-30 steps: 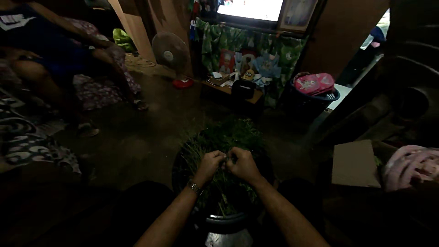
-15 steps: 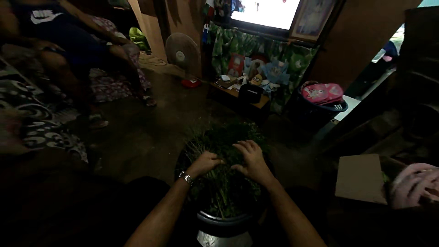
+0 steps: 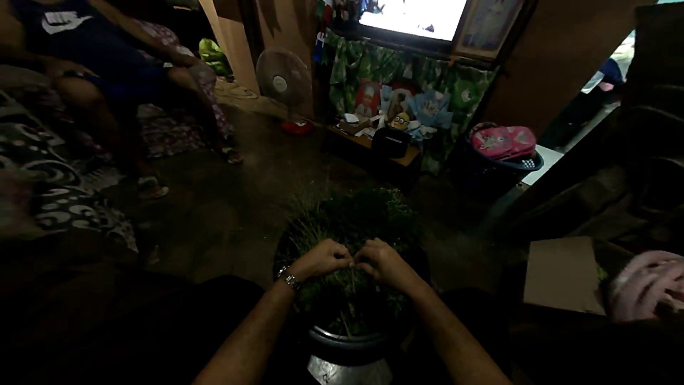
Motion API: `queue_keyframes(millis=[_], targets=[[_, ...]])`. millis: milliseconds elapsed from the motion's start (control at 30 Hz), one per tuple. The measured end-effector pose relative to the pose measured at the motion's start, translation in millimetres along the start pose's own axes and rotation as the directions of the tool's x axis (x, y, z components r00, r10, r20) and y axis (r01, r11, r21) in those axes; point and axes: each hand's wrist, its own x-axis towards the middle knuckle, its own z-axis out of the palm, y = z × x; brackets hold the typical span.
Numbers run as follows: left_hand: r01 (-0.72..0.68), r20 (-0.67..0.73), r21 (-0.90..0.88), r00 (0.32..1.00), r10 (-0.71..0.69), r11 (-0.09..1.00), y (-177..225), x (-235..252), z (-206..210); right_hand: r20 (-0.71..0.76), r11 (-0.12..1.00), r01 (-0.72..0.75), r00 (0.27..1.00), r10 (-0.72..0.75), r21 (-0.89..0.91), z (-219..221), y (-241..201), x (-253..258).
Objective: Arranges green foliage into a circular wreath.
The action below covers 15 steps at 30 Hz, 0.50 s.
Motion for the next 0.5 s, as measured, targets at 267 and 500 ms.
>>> queue_keyframes(millis=[267, 500], targets=[[-0.097, -0.062, -0.024, 0.994, 0.095, 0.995, -2.5, -5.7, -3.1, 0.059, 0.990, -0.035, 0.998, 0.027, 0.139, -0.2, -3.8, -0.4], [-0.104, -0.055, -0.123, 0.994, 0.098, 0.987, -2.2, -9.0, -7.9, -0.054, 0.949, -0.019, 0.998, 0.038, 0.313, 4.3, -2.7, -2.0]])
